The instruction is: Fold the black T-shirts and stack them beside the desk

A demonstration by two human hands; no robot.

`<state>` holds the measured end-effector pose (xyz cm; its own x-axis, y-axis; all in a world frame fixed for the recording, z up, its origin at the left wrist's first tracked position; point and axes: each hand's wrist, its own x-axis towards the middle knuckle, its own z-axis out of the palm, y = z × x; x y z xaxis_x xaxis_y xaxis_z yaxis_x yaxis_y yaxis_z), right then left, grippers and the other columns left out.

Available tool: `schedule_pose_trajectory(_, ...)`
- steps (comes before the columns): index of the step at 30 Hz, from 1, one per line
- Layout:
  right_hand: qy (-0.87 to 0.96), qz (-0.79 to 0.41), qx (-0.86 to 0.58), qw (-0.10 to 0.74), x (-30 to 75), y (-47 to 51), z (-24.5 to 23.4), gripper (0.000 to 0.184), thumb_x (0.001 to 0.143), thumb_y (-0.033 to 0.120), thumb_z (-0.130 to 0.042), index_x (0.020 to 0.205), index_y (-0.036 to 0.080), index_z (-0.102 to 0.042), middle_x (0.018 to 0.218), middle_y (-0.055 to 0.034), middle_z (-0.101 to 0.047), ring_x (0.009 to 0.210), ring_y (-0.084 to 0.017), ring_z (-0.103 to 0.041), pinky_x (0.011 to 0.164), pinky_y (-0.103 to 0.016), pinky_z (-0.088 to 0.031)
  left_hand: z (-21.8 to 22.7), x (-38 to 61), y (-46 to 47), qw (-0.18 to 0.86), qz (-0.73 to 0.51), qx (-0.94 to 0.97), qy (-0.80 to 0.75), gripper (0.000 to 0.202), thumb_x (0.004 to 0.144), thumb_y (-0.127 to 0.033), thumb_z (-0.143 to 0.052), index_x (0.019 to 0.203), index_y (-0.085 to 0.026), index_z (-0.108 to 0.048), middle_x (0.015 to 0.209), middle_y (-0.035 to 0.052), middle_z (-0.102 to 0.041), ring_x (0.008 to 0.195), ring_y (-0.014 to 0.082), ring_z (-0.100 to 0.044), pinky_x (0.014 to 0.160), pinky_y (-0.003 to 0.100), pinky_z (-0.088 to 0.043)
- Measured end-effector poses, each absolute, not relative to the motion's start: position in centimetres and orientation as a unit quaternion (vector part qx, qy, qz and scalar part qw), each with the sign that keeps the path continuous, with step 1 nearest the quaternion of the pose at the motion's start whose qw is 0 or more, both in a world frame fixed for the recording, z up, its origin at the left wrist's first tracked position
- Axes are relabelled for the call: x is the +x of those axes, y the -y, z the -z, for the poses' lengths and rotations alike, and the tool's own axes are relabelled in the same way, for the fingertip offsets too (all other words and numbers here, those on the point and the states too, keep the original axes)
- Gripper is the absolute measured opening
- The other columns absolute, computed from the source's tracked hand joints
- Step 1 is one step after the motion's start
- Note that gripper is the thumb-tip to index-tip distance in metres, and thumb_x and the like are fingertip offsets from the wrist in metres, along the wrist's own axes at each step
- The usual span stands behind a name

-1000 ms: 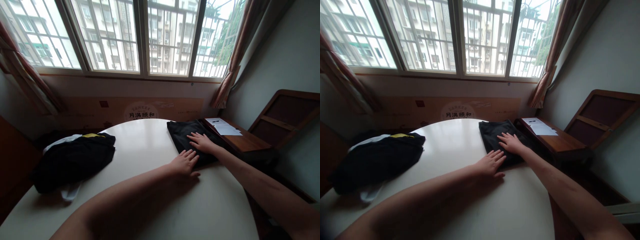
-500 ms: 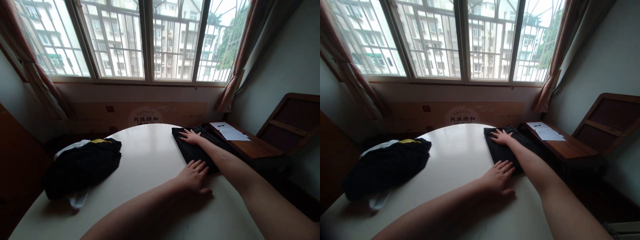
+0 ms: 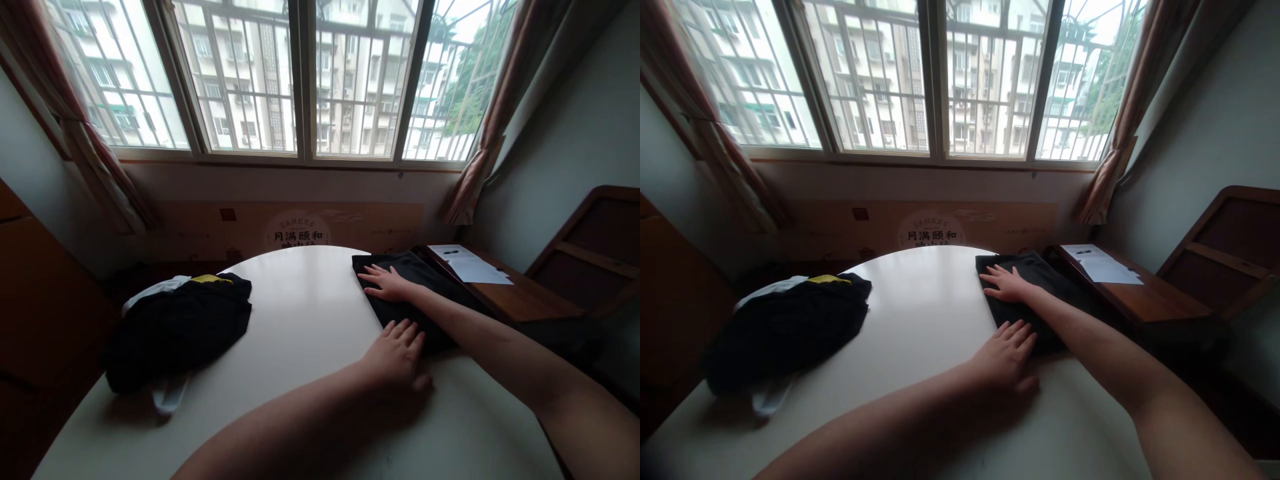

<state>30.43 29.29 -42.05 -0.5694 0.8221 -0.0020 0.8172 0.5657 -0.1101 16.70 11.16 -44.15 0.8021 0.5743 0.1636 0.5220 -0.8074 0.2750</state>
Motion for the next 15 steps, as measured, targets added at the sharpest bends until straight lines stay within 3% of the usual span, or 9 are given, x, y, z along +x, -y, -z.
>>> schedule_pose_trajectory(4,0.882,-0.049,-0.469,-0.007,29.2,-30.8,42.6,0.07,0.1,0.067,-0.031,0.163,0.037,-0.021,0.171,-0.003,-0.01,0.158,-0.037,-0.005,0.115,-0.079,-0.004,44.2,16.7,-11.1,0.107,-0.118,0.947,-0.281,0.083,0.096,-0.058,-0.047,0.158,-0.005,-0.03,0.165,0.021,-0.027,0.156,0.0345,-0.018,0.127,0.052,-0.013)
schedule_pose_trajectory(8,0.862,-0.071,-0.502,0.012,27.0,-33.2,42.4,0.077,0.1,0.063,-0.028,0.165,0.03,-0.004,0.171,-0.0023,-0.008,0.158,-0.033,-0.004,0.117,-0.076,0.0,44.2,16.5,-11.3,0.104,-0.112,0.95,-0.273,0.083,0.096,-0.059,-0.047,0.158,-0.006,-0.031,0.165,0.0194,-0.028,0.155,0.034,-0.019,0.127,0.051,-0.014)
schedule_pose_trajectory(15,0.821,-0.091,-0.56,0.056,31.3,-34.1,39.7,0.075,0.103,0.056,-0.021,0.166,0.017,-0.005,0.171,-0.0074,-0.008,0.158,-0.03,-0.007,0.125,-0.055,-0.014,43.9,16.0,-11.2,0.115,-0.132,0.936,-0.306,0.082,0.094,-0.05,-0.052,0.158,-0.005,-0.03,0.165,0.0217,-0.027,0.155,0.0358,-0.02,0.127,0.051,-0.015)
